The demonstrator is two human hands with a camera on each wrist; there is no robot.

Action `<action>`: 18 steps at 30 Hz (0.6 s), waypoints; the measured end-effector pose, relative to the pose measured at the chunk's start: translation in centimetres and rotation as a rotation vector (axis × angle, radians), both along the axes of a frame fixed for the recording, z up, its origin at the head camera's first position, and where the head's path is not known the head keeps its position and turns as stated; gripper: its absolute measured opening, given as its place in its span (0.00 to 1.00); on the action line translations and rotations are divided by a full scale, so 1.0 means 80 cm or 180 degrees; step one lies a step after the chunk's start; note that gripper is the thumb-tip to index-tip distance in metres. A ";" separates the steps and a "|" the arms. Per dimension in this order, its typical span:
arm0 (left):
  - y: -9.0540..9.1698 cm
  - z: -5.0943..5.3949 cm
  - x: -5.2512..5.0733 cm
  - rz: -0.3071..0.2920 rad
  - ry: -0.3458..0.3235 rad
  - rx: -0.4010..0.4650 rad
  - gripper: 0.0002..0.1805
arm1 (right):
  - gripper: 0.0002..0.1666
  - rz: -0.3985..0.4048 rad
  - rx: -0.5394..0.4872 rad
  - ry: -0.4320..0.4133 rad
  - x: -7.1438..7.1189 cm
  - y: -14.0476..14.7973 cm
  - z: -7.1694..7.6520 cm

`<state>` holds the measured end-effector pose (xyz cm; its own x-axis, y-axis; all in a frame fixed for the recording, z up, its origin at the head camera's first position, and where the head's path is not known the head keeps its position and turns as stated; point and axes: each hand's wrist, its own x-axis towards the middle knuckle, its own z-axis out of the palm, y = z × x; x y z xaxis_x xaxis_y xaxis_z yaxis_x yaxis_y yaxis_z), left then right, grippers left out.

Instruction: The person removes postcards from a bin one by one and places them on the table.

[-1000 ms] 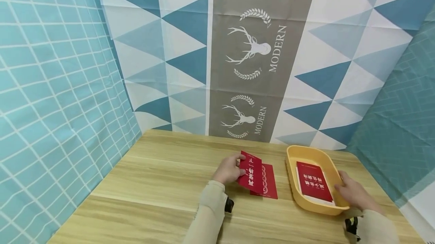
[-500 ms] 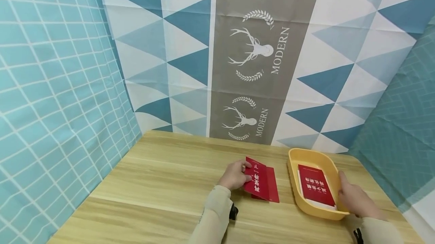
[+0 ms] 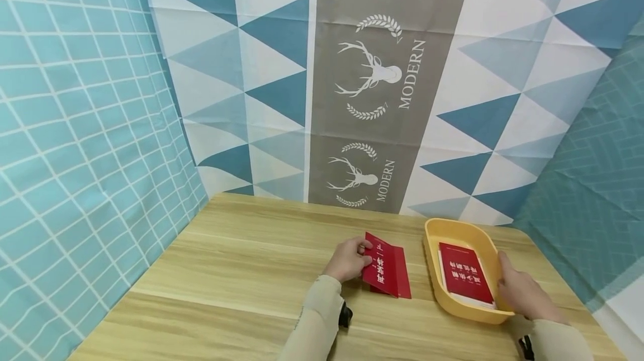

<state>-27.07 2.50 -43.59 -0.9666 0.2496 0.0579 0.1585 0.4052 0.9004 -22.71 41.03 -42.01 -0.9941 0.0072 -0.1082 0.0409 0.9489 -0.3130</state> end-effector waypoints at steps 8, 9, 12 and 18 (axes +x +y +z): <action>-0.003 -0.003 -0.003 -0.0028 0.0131 -0.0111 0.13 | 0.43 -0.0012 -0.0148 -0.0039 0.003 0.000 0.000; -0.003 -0.003 -0.004 -0.0012 0.0168 -0.0167 0.13 | 0.43 -0.0023 -0.0149 -0.0044 0.003 0.000 0.001; -0.003 -0.004 -0.005 0.0023 0.0215 -0.0289 0.13 | 0.43 -0.0021 -0.0164 -0.0053 0.003 0.000 0.000; 0.000 -0.009 -0.006 0.0037 0.0280 -0.0546 0.13 | 0.43 -0.0044 -0.0187 -0.0071 0.004 0.000 -0.001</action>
<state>-27.58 2.49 -44.34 -0.9626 0.2519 0.0998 0.2280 0.5539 0.8008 -22.43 41.05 -42.06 -0.9913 0.0140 -0.1309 0.0616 0.9281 -0.3671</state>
